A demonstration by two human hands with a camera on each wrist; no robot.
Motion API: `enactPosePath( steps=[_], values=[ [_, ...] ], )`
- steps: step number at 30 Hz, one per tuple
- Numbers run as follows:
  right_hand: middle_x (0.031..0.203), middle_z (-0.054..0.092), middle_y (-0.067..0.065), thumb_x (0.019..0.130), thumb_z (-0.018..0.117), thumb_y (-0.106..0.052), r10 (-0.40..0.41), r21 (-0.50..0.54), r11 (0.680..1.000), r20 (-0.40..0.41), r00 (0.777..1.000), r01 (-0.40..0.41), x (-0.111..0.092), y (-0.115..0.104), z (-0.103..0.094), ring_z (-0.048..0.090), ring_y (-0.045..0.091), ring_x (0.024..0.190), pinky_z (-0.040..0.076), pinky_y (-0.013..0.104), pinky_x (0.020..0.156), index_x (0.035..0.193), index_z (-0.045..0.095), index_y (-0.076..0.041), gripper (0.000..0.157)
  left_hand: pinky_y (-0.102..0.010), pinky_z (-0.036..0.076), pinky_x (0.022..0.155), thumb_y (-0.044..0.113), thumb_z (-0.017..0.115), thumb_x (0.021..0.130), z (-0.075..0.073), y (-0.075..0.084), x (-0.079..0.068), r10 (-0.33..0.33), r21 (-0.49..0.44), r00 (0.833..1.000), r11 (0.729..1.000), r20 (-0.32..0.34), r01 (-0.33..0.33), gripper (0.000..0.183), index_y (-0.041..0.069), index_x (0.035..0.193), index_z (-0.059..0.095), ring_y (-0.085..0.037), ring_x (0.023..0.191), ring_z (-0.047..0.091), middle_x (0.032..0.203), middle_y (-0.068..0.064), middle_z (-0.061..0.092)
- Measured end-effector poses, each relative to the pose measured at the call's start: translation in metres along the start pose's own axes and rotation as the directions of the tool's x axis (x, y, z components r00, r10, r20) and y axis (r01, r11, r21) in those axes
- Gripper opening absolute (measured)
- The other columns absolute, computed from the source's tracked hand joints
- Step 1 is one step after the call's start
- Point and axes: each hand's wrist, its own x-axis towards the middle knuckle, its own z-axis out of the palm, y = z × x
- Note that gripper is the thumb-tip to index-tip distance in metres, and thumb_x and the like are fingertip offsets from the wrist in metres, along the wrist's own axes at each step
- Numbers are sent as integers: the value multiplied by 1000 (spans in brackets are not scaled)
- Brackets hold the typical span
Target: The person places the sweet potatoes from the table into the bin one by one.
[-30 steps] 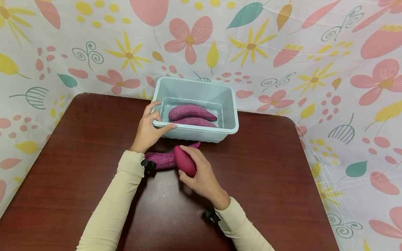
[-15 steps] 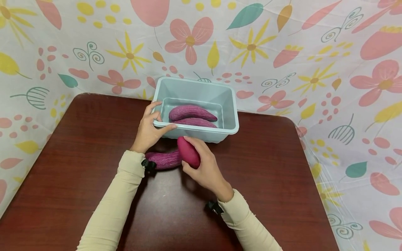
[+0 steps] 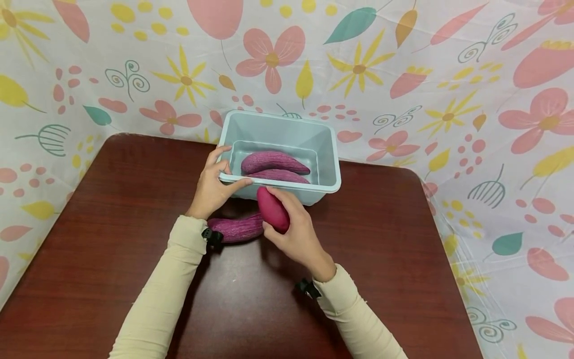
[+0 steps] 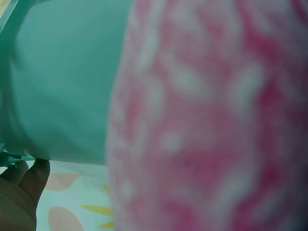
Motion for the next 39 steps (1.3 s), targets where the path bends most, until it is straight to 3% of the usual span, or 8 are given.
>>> enactPosePath(
  steps=[12,20,26,33,39],
  values=[
    [143,55,4,85,73,-14,-14,-28,1000,-33,999,13,17,6,-14,54,19,127,53,42,96,148,48,-18,68,-46,42,102,28,87,80,-3,0,-1,32,12,999,999,5,-32,51,5,71,43,-21,151,32,155,1,42],
    [145,54,6,84,72,-15,-23,-34,999,-61,998,21,25,8,-20,52,19,129,53,43,95,147,48,-19,68,-49,40,105,14,85,82,-7,33,-5,-8,-3,1000,1000,9,8,49,-4,72,40,-31,150,32,153,-13,42],
    [143,54,4,85,72,-15,4,-29,1000,-67,998,-6,30,12,-23,54,19,123,54,42,91,148,48,-22,68,-50,40,103,12,85,81,-6,33,-5,-10,-8,1000,1000,14,10,48,-1,72,41,-32,150,33,154,-13,42],
    [142,56,8,84,72,-14,-23,-40,999,-99,995,19,41,23,-30,56,22,121,53,43,91,146,50,-18,66,-52,39,106,11,85,81,-6,31,-4,-12,-18,1000,1000,13,13,48,-2,72,40,-34,151,31,154,-16,41],
    [138,58,9,84,72,-14,-14,-49,999,-110,994,9,51,31,-35,57,23,115,53,43,87,146,50,-17,65,-50,40,103,13,87,79,-1,7,0,-18,-5,1000,1000,8,18,49,-2,72,41,-32,151,31,156,-11,40]
  ],
)
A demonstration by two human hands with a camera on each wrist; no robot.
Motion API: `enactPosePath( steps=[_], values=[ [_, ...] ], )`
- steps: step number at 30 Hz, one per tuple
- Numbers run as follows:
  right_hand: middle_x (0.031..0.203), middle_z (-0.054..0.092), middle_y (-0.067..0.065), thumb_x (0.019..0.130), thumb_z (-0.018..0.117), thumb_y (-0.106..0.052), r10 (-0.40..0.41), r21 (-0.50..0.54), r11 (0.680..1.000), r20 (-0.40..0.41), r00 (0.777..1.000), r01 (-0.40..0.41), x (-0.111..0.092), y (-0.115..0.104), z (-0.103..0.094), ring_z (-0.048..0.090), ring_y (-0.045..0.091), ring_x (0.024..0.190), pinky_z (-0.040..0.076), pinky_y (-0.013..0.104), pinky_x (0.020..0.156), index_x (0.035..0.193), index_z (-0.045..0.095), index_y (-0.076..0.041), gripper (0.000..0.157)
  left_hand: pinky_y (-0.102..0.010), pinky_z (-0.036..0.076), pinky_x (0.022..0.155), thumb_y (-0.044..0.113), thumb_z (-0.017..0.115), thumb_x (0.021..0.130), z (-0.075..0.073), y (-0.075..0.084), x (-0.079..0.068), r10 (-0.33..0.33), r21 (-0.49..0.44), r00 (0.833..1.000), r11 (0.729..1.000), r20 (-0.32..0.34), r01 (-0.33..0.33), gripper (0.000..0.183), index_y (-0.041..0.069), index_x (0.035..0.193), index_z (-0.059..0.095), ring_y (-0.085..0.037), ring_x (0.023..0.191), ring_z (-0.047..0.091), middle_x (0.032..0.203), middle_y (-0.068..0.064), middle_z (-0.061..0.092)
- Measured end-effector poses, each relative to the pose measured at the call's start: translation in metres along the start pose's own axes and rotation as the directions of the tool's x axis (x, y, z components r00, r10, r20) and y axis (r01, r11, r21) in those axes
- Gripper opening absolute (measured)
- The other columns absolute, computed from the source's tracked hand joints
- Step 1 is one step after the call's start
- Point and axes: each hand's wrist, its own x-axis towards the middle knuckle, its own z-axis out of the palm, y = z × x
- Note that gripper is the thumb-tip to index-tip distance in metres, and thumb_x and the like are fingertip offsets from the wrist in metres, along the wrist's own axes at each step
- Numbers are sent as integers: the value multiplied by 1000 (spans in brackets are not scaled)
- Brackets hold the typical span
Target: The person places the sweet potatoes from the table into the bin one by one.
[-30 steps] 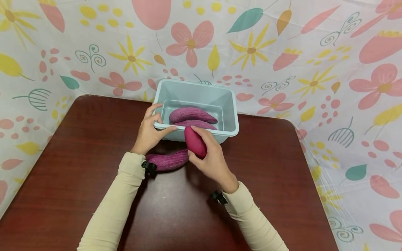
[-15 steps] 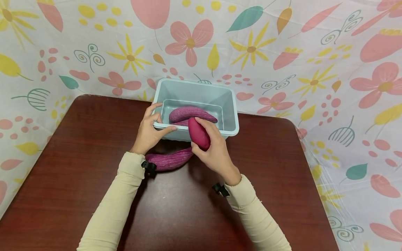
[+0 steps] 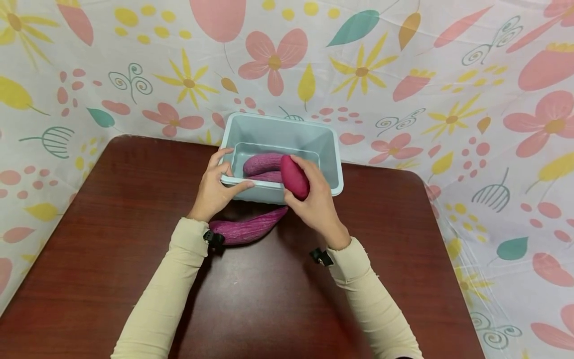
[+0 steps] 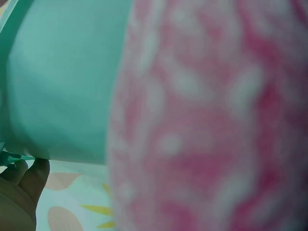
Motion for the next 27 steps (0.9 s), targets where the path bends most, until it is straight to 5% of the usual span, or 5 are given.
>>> enactPosePath(
  steps=[10,27],
  values=[
    [138,58,10,84,73,-14,13,-5,1000,-24,1000,-13,10,7,-4,58,25,114,53,45,87,146,50,-16,66,-47,41,106,27,89,77,-1,-7,1,36,2,999,999,-9,-36,52,5,71,43,-21,151,32,155,5,42],
    [136,58,14,84,72,-12,72,-17,997,-45,996,-73,24,24,-8,58,28,112,53,46,86,146,49,-16,66,-48,41,103,26,88,79,-1,-9,0,24,0,1000,1000,3,-24,51,5,73,42,-22,152,30,155,3,41]
  ],
)
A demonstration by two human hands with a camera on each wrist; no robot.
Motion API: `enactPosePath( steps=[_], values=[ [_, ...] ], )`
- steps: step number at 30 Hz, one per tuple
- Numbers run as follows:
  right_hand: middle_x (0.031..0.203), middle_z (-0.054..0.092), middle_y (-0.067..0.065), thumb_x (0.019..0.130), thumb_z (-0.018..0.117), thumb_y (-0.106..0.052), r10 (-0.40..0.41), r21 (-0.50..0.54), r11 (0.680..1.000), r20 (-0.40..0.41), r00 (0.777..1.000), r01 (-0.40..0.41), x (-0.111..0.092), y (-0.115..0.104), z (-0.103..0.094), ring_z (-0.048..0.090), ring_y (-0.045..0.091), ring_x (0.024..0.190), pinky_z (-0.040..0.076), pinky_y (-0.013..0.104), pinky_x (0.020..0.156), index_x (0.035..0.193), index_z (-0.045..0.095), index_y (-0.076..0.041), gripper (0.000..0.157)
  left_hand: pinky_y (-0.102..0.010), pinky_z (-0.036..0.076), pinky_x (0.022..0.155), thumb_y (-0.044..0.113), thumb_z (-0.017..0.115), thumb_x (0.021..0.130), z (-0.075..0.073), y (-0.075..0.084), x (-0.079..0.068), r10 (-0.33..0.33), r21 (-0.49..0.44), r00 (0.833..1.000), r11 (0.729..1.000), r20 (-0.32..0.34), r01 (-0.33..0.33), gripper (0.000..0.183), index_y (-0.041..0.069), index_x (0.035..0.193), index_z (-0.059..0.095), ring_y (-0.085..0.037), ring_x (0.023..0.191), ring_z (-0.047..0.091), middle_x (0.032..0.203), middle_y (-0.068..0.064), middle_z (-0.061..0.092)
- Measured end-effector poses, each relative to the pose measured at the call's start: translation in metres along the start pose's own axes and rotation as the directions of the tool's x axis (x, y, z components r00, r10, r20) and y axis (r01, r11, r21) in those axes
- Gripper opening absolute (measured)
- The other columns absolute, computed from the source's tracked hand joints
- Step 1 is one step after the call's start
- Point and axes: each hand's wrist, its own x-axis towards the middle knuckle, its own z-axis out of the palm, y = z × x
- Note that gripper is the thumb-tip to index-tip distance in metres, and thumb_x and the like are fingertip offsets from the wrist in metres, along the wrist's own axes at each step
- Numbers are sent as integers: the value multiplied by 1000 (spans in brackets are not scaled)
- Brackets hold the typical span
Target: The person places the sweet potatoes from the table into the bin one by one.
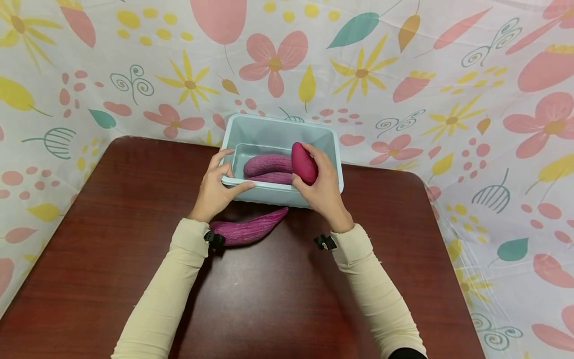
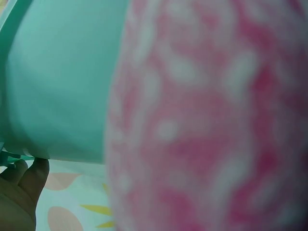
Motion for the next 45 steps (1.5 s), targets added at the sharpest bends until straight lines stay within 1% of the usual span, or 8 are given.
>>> enactPosePath(
  steps=[8,13,16,21,25,33,39,45],
  values=[
    [137,57,15,85,72,-13,38,-7,999,2,999,-38,2,7,-1,58,29,115,55,48,89,147,49,-16,66,-47,42,99,34,87,80,1,0,0,3,14,1000,1000,7,-3,52,10,73,41,-23,152,31,156,-6,40],
    [139,56,15,85,73,-12,43,-23,999,-12,999,-43,5,13,-2,58,30,117,55,50,91,147,49,-14,66,-44,41,93,38,86,80,1,-1,0,4,34,1000,999,4,-4,53,11,73,41,-23,152,32,156,0,41],
    [138,56,15,85,74,-14,50,-28,998,-8,999,-50,6,16,-3,58,30,117,56,51,92,147,48,-14,67,-42,40,91,38,86,80,0,0,-1,2,37,1000,999,6,-3,53,8,74,42,-23,151,33,156,1,41],
    [137,57,16,85,73,-14,66,-52,996,-10,998,-66,10,20,-7,58,31,117,55,51,91,147,48,-16,66,-45,41,95,35,87,80,1,0,-1,8,25,1000,1000,7,-8,55,3,74,43,-24,151,32,157,-3,41],
    [137,57,17,85,73,-12,77,-60,995,-24,997,-78,14,24,-11,57,32,118,54,52,92,146,49,-15,66,-48,41,101,34,87,79,1,-1,0,11,23,1000,1000,3,-11,54,3,73,43,-24,152,31,156,-6,41],
    [143,54,16,85,73,-12,118,-80,990,-31,993,-120,20,33,-15,54,33,124,51,54,97,146,49,-12,65,-48,41,102,33,88,79,0,1,-1,5,22,1000,1000,-2,-5,51,6,72,44,-22,152,31,156,-3,41],
    [145,52,19,87,71,-14,165,-124,979,4,986,-163,24,35,-17,52,35,126,51,55,99,148,45,-9,66,-47,41,100,29,88,79,0,1,-1,-4,6,1000,1000,-4,4,51,5,72,44,-22,152,31,156,-2,41],
    [144,52,21,88,71,-13,194,-144,971,24,981,-189,26,35,-16,49,38,127,49,56,100,148,44,-7,67,-48,40,103,26,89,78,0,1,0,-4,-4,1000,1000,-3,4,51,2,72,44,-23,152,31,156,-3,41]
  ],
)
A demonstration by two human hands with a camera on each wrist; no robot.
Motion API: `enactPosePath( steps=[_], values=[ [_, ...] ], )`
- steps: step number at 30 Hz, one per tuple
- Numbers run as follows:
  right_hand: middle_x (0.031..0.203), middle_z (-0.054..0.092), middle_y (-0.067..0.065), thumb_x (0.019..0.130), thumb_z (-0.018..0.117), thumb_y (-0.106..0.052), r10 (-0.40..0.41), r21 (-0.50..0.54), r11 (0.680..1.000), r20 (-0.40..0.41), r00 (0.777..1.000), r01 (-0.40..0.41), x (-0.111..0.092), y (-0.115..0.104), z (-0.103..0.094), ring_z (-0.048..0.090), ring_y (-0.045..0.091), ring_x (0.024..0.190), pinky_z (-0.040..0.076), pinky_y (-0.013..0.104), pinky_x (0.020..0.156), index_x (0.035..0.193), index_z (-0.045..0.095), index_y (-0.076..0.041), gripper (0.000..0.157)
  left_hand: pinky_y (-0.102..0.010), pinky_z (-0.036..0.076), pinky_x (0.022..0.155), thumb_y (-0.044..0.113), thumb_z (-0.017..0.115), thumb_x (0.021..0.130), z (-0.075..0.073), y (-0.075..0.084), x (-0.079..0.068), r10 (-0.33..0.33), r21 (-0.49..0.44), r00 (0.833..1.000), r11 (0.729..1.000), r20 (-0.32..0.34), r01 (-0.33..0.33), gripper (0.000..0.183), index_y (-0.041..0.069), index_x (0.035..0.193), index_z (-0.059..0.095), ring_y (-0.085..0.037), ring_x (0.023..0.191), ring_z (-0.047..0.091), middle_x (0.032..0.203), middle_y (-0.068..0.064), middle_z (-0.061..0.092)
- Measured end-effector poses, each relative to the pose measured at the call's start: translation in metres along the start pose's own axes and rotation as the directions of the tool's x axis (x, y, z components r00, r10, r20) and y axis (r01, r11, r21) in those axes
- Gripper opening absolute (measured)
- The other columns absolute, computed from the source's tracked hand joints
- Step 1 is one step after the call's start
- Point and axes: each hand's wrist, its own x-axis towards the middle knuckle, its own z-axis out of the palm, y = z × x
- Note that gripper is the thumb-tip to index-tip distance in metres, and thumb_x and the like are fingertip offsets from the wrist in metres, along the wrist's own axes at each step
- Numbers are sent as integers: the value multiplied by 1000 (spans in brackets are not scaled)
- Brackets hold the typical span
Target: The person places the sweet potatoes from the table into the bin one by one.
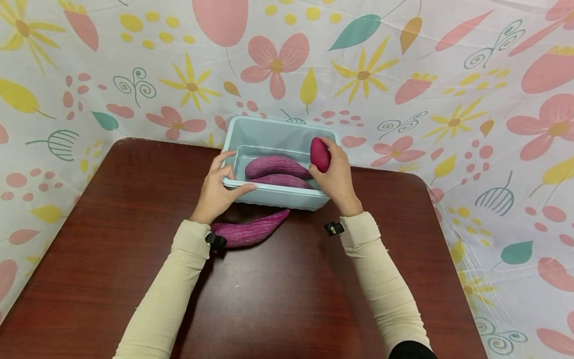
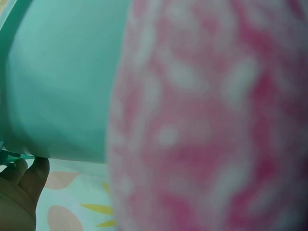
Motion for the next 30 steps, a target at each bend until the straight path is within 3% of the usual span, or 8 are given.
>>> enactPosePath(
  steps=[11,22,30],
  values=[
    [147,51,21,89,72,-15,-6,2,1000,-4,1000,6,0,0,1,50,41,128,43,53,106,148,44,-4,66,-48,41,104,28,88,79,-1,1,0,18,13,1000,1000,-1,-18,52,3,71,43,-22,152,31,154,5,42],
    [148,50,19,91,71,-16,-9,19,1000,-2,1000,9,-3,0,1,50,38,126,41,53,106,148,44,-3,64,-49,40,103,19,89,77,2,0,1,-8,10,1000,1000,-4,8,49,3,72,43,-27,152,31,155,-2,41],
    [147,51,19,92,70,-19,-18,40,999,-9,1000,19,-13,-5,-2,50,38,125,41,54,104,147,46,-4,61,-48,40,104,26,88,79,1,-2,0,5,15,1000,1000,2,-5,51,4,72,43,-23,152,31,155,3,42]
  ],
)
